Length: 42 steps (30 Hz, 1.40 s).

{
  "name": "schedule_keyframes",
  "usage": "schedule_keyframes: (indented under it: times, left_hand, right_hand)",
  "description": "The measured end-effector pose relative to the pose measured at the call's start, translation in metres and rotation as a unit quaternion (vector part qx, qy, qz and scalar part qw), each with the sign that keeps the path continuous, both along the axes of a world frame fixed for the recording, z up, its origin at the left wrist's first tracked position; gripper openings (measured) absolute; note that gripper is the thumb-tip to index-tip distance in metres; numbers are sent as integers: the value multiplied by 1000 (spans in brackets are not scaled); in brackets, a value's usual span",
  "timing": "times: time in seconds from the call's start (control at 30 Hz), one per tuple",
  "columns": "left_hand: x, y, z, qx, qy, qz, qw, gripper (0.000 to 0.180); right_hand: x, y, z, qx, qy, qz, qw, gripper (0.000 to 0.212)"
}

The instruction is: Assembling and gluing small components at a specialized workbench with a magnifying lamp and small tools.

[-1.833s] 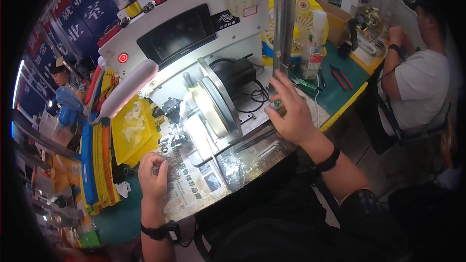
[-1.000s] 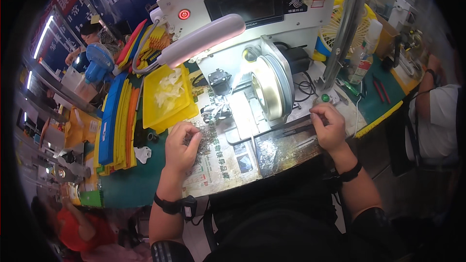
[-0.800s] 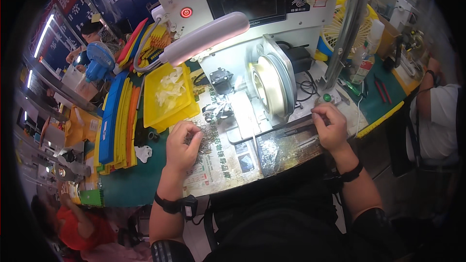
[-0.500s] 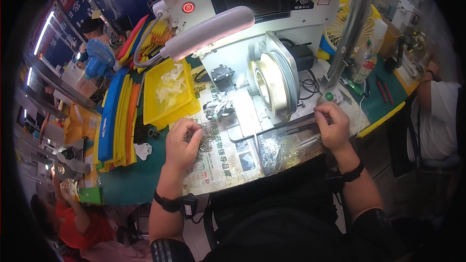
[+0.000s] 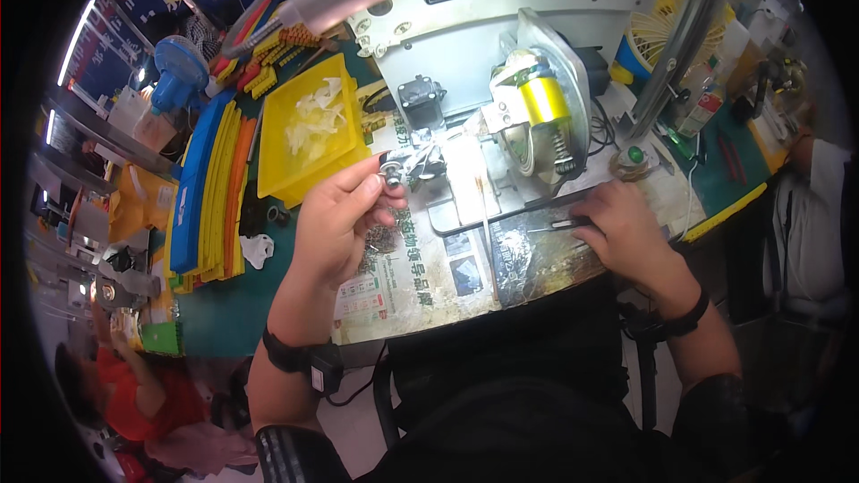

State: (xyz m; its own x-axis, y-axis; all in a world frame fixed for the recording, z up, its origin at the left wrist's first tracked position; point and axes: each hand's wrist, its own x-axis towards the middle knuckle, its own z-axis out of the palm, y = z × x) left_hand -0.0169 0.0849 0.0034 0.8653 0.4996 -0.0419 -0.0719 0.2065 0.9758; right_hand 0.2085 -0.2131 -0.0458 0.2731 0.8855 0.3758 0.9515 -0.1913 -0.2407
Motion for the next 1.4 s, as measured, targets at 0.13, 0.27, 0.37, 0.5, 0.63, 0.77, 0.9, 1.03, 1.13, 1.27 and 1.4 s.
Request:
schedule_keyframes:
  times: [0.13, 0.27, 0.37, 0.5, 0.63, 0.77, 0.9, 1.03, 1.13, 1.27, 1.4]
  left_hand:
    - [-13, 21, -25, -75, -56, -49, 994, 22]
    - [-3, 11, 12, 115, -126, 48, 984, 12]
    - [24, -7, 44, 101, -210, 18, 972, 11]
    - [16, -15, 46, -70, -253, -136, 955, 11]
    - [13, -27, 12, 102, -296, -64, 948, 9]
    - [7, -44, 13, 194, -252, -9, 948, 6]
    - [6, -47, 15, 207, -253, 4, 945, 4]
    - [5, -47, 16, 214, -245, 13, 945, 3]
    - [5, -50, 17, 244, -240, 35, 939, 4]
    - [-6, -60, 26, 277, -206, 26, 938, 5]
    - [-22, -38, 50, 336, -282, 23, 898, 6]
  right_hand:
    - [-6, -2, 24, -18, 15, 33, 999, 21]
    - [-39, 4, 23, 52, 320, 109, 940, 14]
    - [-83, 37, 37, 110, 686, 93, 713, 6]
    - [-99, 83, 48, 108, 713, 157, 674, 23]
    - [-93, 115, 41, 166, 666, 129, 716, 34]
    - [-87, 130, 36, 204, 616, 131, 750, 34]
    - [-85, 139, 36, 201, 630, 119, 740, 32]
    - [-86, 142, 34, 207, 646, 113, 726, 33]
    - [-87, 142, 36, 203, 660, 109, 715, 35]
    - [-82, 140, 46, 175, 699, 110, 685, 36]
    - [-82, 120, 57, 112, 709, 119, 686, 35]
